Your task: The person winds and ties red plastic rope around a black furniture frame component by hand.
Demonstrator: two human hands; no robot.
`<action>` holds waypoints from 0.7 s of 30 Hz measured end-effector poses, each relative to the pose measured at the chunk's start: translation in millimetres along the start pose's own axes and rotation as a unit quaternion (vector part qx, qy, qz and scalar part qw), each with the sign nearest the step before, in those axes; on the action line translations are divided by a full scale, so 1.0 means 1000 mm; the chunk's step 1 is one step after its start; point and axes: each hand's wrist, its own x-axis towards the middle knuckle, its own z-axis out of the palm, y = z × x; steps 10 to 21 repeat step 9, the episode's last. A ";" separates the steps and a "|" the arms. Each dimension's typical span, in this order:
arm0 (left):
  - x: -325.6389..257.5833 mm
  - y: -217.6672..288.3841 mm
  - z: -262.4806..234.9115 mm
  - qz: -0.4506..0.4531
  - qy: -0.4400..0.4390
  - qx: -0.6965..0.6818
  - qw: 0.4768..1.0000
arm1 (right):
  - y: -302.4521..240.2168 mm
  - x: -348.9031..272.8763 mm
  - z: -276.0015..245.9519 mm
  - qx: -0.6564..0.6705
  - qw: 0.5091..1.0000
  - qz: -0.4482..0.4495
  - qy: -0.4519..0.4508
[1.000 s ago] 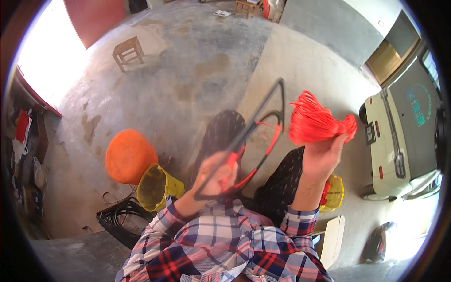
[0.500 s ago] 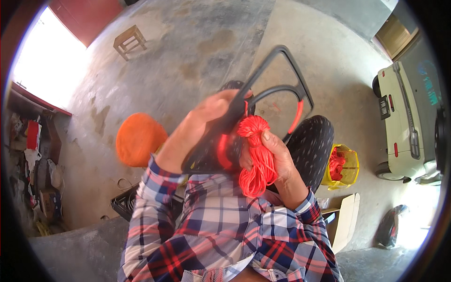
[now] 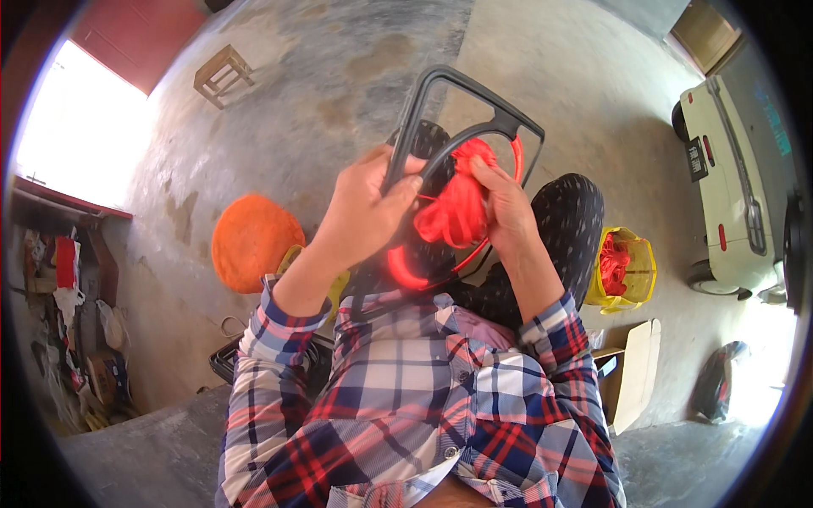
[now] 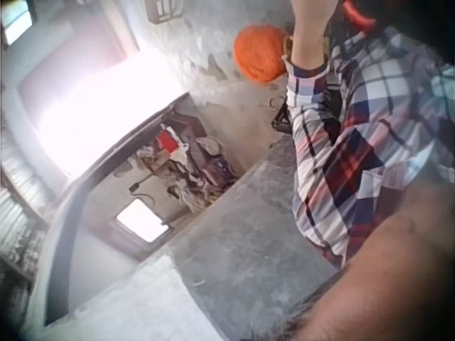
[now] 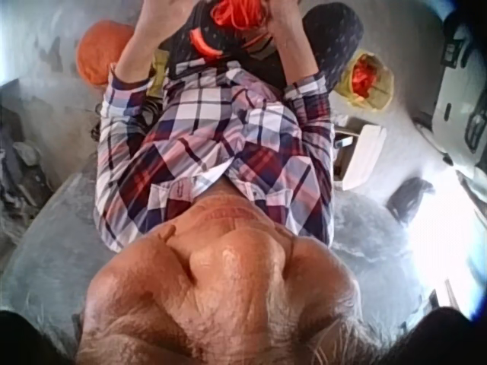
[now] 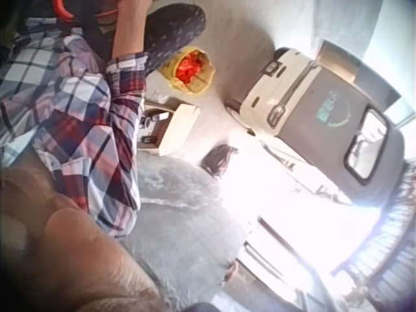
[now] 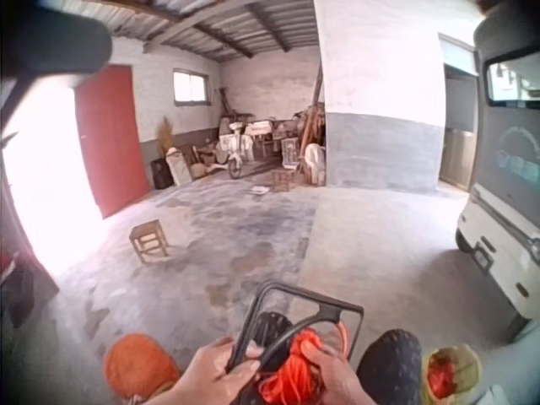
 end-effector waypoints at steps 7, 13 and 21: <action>-0.005 0.000 0.001 0.111 -0.028 0.047 0.992 | -0.006 0.006 0.001 0.168 0.911 -0.016 -0.376; -0.005 -0.009 -0.004 0.142 -0.017 0.078 0.987 | -0.001 0.004 -0.006 0.133 0.954 -0.034 -0.266; -0.005 -0.009 -0.004 0.142 -0.017 0.078 0.987 | -0.001 0.004 -0.006 0.133 0.954 -0.034 -0.266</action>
